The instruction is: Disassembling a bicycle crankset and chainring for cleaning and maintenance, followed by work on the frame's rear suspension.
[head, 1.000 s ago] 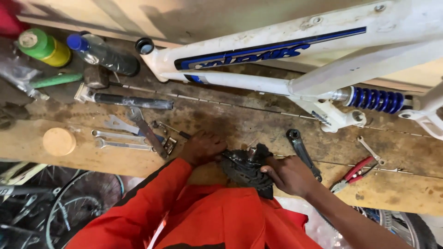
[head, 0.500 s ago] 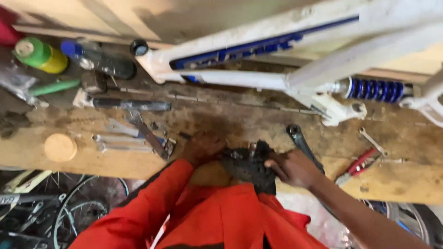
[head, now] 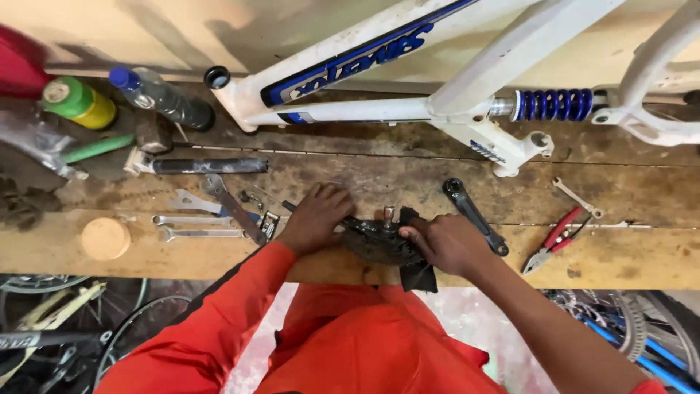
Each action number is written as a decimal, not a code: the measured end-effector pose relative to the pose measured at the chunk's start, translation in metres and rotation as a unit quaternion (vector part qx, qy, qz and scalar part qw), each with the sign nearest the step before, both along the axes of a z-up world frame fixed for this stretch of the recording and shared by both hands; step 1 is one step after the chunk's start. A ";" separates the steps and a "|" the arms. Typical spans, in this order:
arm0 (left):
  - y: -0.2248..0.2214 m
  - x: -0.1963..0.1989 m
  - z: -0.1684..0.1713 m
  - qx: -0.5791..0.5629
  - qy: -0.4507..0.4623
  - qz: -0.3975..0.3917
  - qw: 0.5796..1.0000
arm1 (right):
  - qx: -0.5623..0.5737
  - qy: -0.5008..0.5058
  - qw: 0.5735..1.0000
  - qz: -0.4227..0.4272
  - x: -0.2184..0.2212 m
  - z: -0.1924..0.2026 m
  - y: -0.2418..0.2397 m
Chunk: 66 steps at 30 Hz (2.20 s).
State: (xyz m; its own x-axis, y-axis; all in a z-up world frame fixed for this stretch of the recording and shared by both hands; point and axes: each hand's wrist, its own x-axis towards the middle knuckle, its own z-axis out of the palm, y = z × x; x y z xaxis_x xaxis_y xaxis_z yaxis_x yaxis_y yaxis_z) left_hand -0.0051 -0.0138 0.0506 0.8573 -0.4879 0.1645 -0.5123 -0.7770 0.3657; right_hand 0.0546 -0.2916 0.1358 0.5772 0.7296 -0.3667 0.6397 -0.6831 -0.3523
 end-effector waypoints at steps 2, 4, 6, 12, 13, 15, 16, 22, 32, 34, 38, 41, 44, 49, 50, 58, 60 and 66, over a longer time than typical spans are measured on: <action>0.004 0.000 0.020 0.003 0.060 -0.017 0.998 | -0.004 0.001 1.000 -0.006 -0.003 0.006 0.003; 0.008 0.002 0.037 0.004 0.115 -0.035 0.993 | -0.010 -0.004 1.000 -0.012 -0.003 0.011 0.004; 0.014 0.004 0.050 -0.142 0.220 -0.046 0.964 | -0.019 0.012 1.000 -0.020 -0.004 0.013 0.003; -0.049 0.011 0.040 -0.388 0.271 0.046 0.879 | -0.053 0.005 0.998 -0.016 -0.002 0.006 0.002; -0.050 0.013 0.055 -0.387 0.270 0.051 0.880 | -0.050 0.006 0.999 -0.013 -0.002 0.007 0.006; -0.060 0.026 0.084 -0.234 0.387 0.108 0.886 | -0.036 0.015 0.999 -0.028 0.001 0.010 0.005; -0.060 0.029 0.082 -0.236 0.388 0.100 0.885 | -0.041 0.015 0.998 -0.035 0.002 0.013 0.005; -0.056 0.033 0.074 -0.246 0.424 0.121 0.863 | -0.030 0.005 0.999 -0.019 0.004 0.015 0.007; -0.060 0.037 0.083 -0.106 0.402 0.094 0.905 | -0.080 0.024 0.995 -0.048 0.001 0.019 0.013; -0.060 0.036 0.078 -0.078 0.401 0.091 0.908 | -0.113 0.043 0.992 -0.041 -0.002 0.018 0.014; -0.056 0.036 0.050 -0.060 0.335 0.039 0.940 | -0.089 0.046 0.995 -0.023 -0.003 0.008 0.011; -0.056 0.038 0.038 -0.061 0.297 0.024 0.953 | -0.061 0.058 0.996 -0.018 0.003 0.006 0.010; -0.054 0.038 0.042 -0.061 0.318 0.029 0.946 | -0.040 0.074 0.996 -0.012 0.008 0.010 0.013; -0.052 0.043 0.064 -0.121 0.377 0.067 0.916 | 0.002 0.067 0.997 0.023 0.015 0.005 0.006; -0.053 0.041 0.053 -0.116 0.368 0.060 0.921 | 0.011 0.068 0.997 0.034 0.017 0.006 0.007; -0.051 0.045 0.037 -0.159 0.327 0.023 0.931 | 0.044 0.052 0.996 0.066 0.028 0.003 0.005; -0.052 0.045 0.031 -0.188 0.311 0.037 0.931 | 0.052 0.049 0.994 0.087 0.032 -0.003 0.001; -0.061 0.045 0.048 -0.091 0.422 0.066 0.900 | 0.080 0.060 0.990 0.099 0.032 -0.025 -0.018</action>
